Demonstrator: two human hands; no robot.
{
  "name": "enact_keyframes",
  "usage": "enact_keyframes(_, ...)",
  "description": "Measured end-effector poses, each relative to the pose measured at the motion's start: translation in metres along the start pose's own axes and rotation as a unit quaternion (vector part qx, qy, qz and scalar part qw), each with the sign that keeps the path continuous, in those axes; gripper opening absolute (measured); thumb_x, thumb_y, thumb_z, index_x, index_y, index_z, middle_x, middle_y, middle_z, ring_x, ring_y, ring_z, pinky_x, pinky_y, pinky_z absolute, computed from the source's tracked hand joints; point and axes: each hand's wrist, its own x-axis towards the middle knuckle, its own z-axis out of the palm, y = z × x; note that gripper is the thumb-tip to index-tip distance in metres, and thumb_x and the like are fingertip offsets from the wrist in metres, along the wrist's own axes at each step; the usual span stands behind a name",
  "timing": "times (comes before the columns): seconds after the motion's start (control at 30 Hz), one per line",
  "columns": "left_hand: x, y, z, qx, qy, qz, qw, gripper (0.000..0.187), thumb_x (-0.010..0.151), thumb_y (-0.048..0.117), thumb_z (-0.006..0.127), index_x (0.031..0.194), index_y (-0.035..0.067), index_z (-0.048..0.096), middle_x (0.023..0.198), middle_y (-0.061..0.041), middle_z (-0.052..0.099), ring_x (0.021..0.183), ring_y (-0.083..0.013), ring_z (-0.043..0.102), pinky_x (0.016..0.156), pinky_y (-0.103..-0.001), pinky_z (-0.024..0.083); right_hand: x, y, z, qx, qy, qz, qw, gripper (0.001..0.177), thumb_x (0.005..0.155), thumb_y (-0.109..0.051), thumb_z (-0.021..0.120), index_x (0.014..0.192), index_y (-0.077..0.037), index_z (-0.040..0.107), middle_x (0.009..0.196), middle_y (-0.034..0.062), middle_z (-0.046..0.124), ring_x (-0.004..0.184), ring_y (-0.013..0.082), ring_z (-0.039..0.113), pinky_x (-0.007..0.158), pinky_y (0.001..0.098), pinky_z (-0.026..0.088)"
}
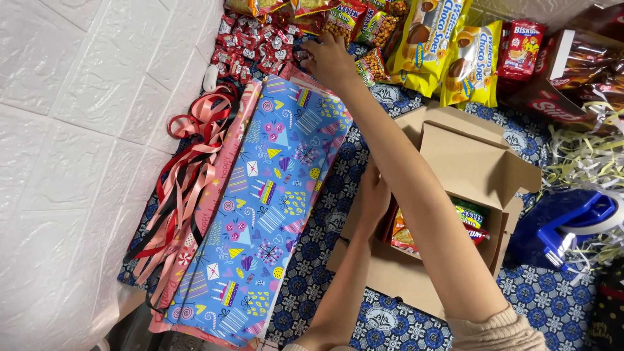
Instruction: The person is preparing a gift box by first filling it with shredded paper and then carefully arranging various snack packets inside.
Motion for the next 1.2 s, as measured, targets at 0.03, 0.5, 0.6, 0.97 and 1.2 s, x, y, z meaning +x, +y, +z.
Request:
enact_keyframes(0.03, 0.000, 0.000, 0.000, 0.007, 0.006, -0.011, 1.000, 0.039, 0.097, 0.011, 0.044, 0.136, 0.011, 0.051, 0.112, -0.005, 0.062, 0.096, -0.0133, 0.055, 0.081, -0.032, 0.044, -0.001, -0.005, 0.001, -0.049, -0.036, 0.017, 0.998, 0.041, 0.096, -0.031, 0.066, 0.135, -0.022, 0.056, 0.132, 0.0227, 0.044, 0.125, 0.0472, 0.033, 0.074, 0.0641, 0.053)
enact_keyframes(0.5, -0.001, 0.011, 0.000, -0.007, -0.011, 0.001, 1.000, 0.045, 0.100, 0.017, 0.042, 0.145, 0.013, 0.043, 0.130, -0.007, 0.058, 0.115, -0.0192, 0.057, 0.094, -0.038, 0.046, 0.009, 0.016, 0.009, 0.131, 0.078, -0.013, 0.988, 0.028, 0.083, 0.009, 0.061, 0.103, -0.008, 0.069, 0.102, 0.0178, 0.054, 0.071, 0.0333, 0.058, 0.058, 0.0413, 0.050)
enact_keyframes(0.6, -0.001, 0.010, -0.001, 0.008, -0.008, -0.002, 1.000, 0.030, 0.103, 0.026, 0.043, 0.131, 0.013, 0.046, 0.108, -0.003, 0.053, 0.095, -0.0131, 0.049, 0.082, -0.032, 0.040, 0.020, 0.022, 0.006, 0.158, 0.143, -0.045, 0.976, 0.022, 0.082, 0.006, 0.067, 0.098, -0.009, 0.073, 0.100, 0.0146, 0.059, 0.078, 0.0298, 0.061, 0.068, 0.0395, 0.054)
enact_keyframes(0.97, -0.002, 0.016, -0.001, 0.032, -0.014, -0.019, 0.999, 0.026, 0.103, 0.018, 0.041, 0.125, 0.012, 0.054, 0.087, -0.002, 0.063, 0.056, -0.0045, 0.041, 0.053, -0.023, 0.036, -0.052, -0.032, -0.132, 0.167, 0.139, -0.241, 0.946, 0.012, 0.091, 0.008, 0.065, 0.101, 0.001, 0.065, 0.096, 0.0153, 0.067, 0.075, 0.0247, 0.067, 0.061, 0.0321, 0.058)
enact_keyframes(1.2, 0.003, -0.006, -0.002, 0.046, 0.011, -0.012, 0.999, 0.028, 0.098, 0.016, 0.043, 0.122, 0.008, 0.056, 0.114, -0.013, 0.066, 0.104, -0.0232, 0.065, 0.088, -0.032, 0.052, -0.265, -0.077, -0.299, 0.358, -0.111, -0.082, 0.923, 0.027, 0.097, -0.020, 0.053, 0.116, -0.004, 0.063, 0.115, 0.0077, 0.064, 0.101, 0.0140, 0.059, 0.084, 0.0263, 0.048)
